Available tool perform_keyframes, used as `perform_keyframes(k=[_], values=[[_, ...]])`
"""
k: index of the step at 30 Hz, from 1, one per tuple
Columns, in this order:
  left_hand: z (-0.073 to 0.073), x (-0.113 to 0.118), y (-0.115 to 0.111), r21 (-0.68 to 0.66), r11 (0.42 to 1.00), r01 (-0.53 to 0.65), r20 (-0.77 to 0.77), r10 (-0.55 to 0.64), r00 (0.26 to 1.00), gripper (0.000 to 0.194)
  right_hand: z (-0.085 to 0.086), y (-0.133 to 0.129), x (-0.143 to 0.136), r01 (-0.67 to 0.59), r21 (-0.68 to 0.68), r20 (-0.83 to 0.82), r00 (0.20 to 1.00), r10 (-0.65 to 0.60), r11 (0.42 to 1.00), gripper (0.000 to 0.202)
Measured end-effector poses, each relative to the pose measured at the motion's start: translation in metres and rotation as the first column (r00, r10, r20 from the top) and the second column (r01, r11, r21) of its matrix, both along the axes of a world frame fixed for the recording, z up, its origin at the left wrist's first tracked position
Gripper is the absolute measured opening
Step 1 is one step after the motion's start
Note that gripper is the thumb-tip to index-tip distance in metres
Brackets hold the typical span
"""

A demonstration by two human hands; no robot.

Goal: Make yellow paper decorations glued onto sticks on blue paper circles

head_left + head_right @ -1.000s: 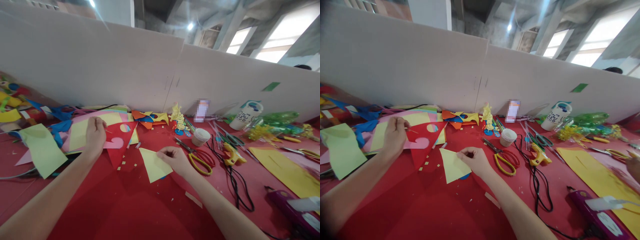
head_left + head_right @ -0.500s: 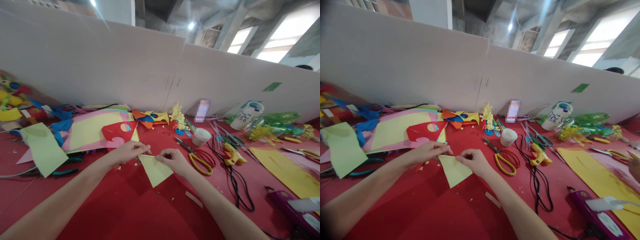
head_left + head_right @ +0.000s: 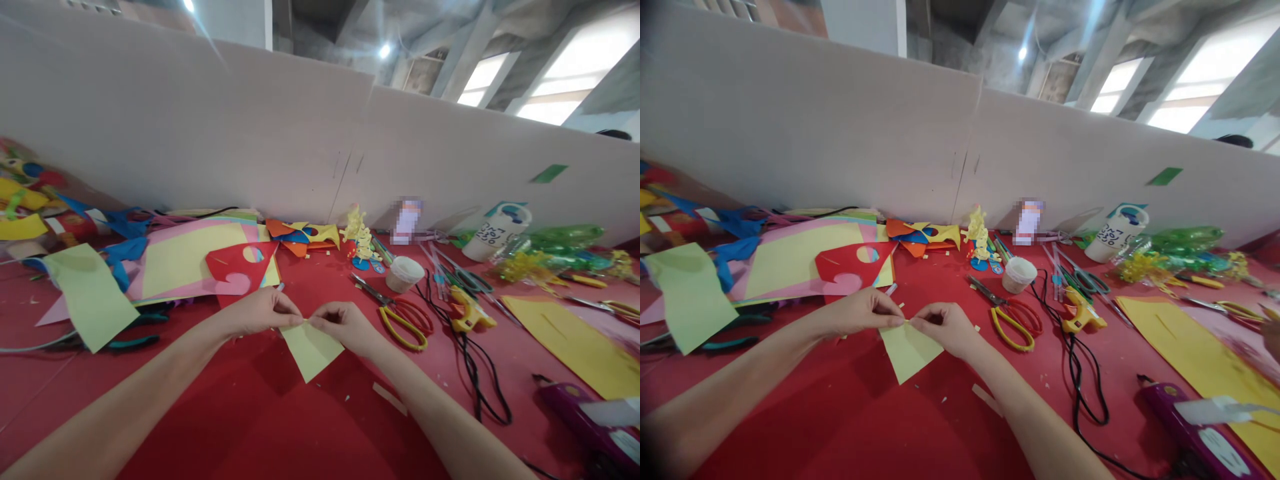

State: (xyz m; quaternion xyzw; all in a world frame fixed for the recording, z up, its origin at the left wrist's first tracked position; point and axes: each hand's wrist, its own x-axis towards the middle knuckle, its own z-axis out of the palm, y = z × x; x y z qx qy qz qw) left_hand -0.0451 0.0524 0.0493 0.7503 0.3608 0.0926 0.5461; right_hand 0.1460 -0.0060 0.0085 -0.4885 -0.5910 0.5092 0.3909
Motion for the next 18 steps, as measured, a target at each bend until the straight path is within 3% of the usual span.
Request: perform_keyframes(k=[9, 18], values=[[-0.002, -0.003, 0.001, -0.086, 0.996, 0.035, 0.018, -0.034, 0.999, 0.012, -0.001, 0.000, -0.002, -0.017, 0.048, 0.208, 0.978, 0.007, 0.999, 0.022], [-0.005, -0.009, -0.002, -0.156, 0.988, 0.000, 0.004, 0.000, 1.000, 0.020, -0.003, -0.005, -0.013, -0.010, 0.019, 0.137, 0.991, 0.007, 1.000, 0.017]])
